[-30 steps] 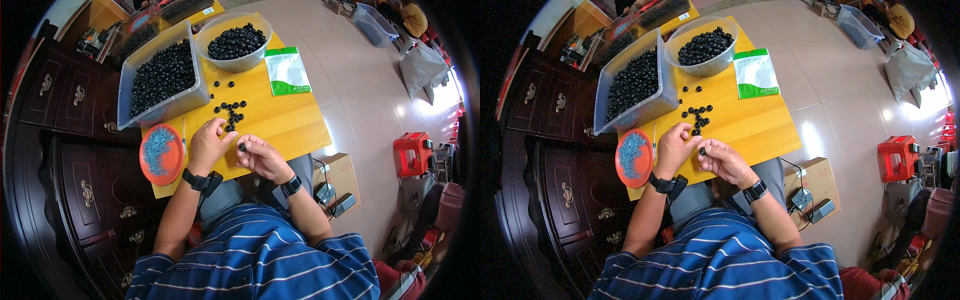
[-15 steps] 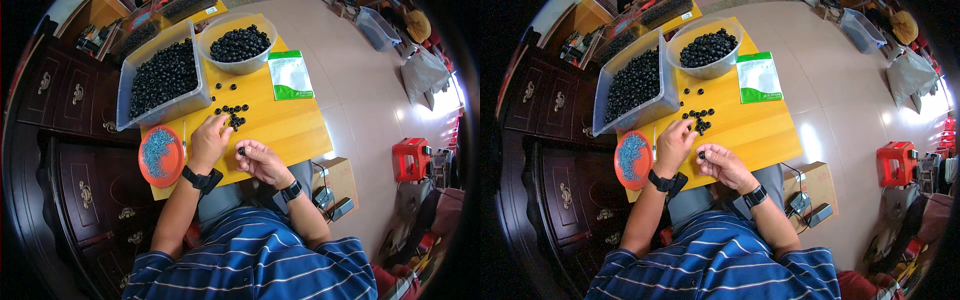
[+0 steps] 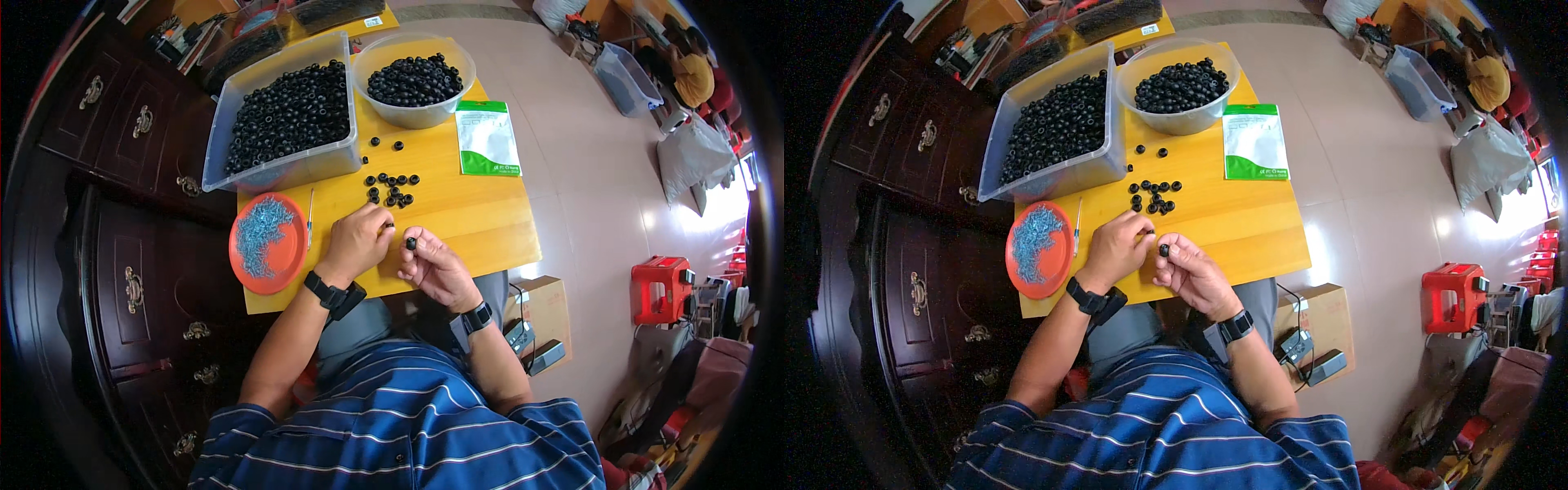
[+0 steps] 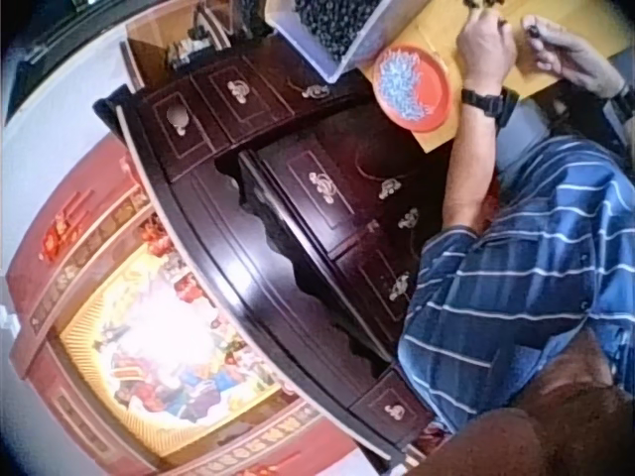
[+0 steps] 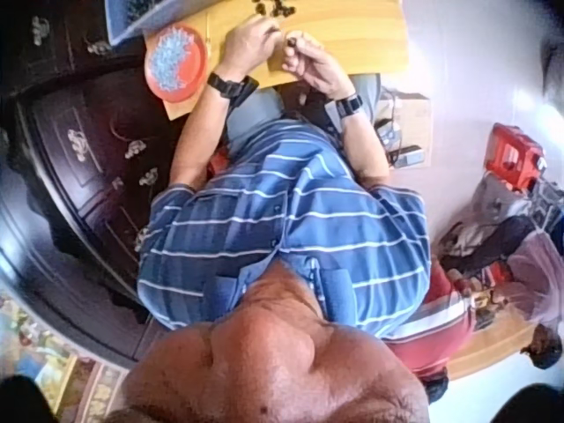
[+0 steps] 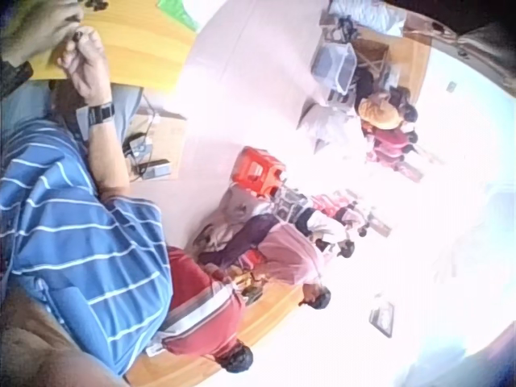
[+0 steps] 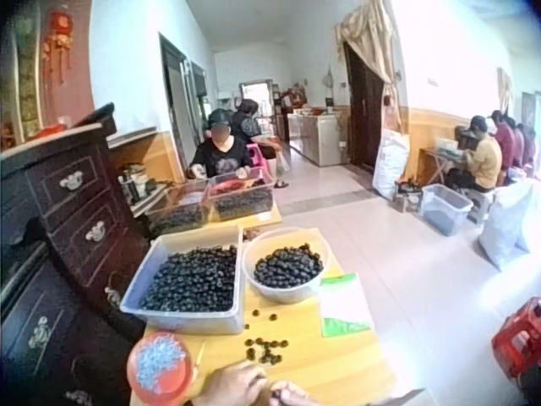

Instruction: The person is assembling small black plastic components by inserting blue plastic pins into them.

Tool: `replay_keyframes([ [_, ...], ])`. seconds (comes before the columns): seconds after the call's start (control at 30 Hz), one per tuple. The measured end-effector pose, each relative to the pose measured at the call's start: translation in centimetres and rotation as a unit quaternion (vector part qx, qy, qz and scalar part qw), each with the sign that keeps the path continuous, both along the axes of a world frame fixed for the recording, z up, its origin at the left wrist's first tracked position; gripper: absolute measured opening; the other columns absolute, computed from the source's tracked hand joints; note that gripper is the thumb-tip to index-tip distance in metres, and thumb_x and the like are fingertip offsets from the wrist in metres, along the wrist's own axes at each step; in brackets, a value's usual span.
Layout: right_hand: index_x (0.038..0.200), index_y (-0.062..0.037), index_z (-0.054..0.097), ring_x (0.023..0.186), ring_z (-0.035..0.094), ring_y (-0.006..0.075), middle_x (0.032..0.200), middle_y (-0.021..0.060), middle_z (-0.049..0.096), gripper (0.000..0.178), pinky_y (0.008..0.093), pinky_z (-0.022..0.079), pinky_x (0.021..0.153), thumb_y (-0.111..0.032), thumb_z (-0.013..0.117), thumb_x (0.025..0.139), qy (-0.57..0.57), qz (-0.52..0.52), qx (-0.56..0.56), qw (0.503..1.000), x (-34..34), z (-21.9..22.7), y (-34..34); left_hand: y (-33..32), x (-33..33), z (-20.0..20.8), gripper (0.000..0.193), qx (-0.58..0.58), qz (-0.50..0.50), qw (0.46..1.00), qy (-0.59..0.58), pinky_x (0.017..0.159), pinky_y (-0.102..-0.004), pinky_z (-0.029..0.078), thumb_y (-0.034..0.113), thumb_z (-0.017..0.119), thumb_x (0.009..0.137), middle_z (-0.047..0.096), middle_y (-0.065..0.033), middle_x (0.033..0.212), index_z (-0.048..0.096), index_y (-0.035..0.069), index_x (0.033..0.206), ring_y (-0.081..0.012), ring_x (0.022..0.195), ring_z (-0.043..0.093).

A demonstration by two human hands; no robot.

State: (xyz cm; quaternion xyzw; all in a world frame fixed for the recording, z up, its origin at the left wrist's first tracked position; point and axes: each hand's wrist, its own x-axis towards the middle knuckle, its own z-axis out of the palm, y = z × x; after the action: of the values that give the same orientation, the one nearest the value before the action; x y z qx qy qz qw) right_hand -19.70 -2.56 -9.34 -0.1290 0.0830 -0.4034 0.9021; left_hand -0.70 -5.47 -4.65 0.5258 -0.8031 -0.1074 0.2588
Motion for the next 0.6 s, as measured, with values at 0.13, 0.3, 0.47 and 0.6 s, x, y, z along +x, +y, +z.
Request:
replay_keyframes([
  [0.13, 0.121, -0.0096, 0.055, 0.083, 0.064, 0.0126, 0.102, 0.0056, 0.067, 0.021, 0.0314, 0.054, 0.084, -0.02, 0.06, 0.104, 0.019, -0.019, -0.018, 0.999, 0.3, 0.3, 0.5, 2.3, 1.1, 0.1, 0.009, 0.116, 0.037, 0.979, 0.16, 0.06, -0.03, 0.053, 0.003, 0.072, 0.085, 0.068, -0.0071, 0.08, 0.065, 0.002, 0.091, -0.0148, 0.065, 0.067],
  [0.3, 0.12, -0.0108, 0.055, 0.086, 0.064, 0.0118, 0.107, 0.0056, 0.068, 0.02, 0.0274, 0.054, 0.083, -0.014, 0.062, 0.102, 0.058, -0.023, -0.047, 0.997, 0.5, 0.6, 0.8, 4.5, 2.3, 1.1, 0.01, 0.192, 0.069, 0.935, 0.291, 0.064, -0.0221, 0.052, -0.001, 0.073, 0.087, 0.069, -0.0023, 0.084, 0.066, -0.001, 0.095, -0.0062, 0.071, 0.064],
  [0.47, 0.119, -0.0115, 0.056, 0.088, 0.064, 0.0109, 0.109, 0.0043, 0.068, 0.019, 0.0251, 0.054, 0.083, -0.012, 0.063, 0.102, 0.081, -0.016, -0.059, 0.995, 0.7, 0.8, 1.3, 5.9, 2.5, 2.8, 0.015, 0.143, 0.036, 0.945, 0.294, 0.068, -0.021, 0.051, 0.0, 0.071, 0.09, 0.069, -0.001, 0.087, 0.069, 0.0, 0.104, -0.005, 0.075, 0.063],
  [0.6, 0.117, -0.0108, 0.057, 0.09, 0.065, 0.0107, 0.109, 0.0043, 0.068, 0.017, 0.0259, 0.056, 0.085, -0.01, 0.063, 0.101, 0.088, -0.028, -0.047, 0.995, 1.3, 1.0, 1.8, 7.0, 2.2, 3.2, 0.019, 0.132, 0.037, 0.942, 0.305, 0.067, -0.0208, 0.049, 0.002, 0.07, 0.091, 0.068, 0.0007, 0.087, 0.069, 0.001, 0.11, -0.004, 0.074, 0.061],
])
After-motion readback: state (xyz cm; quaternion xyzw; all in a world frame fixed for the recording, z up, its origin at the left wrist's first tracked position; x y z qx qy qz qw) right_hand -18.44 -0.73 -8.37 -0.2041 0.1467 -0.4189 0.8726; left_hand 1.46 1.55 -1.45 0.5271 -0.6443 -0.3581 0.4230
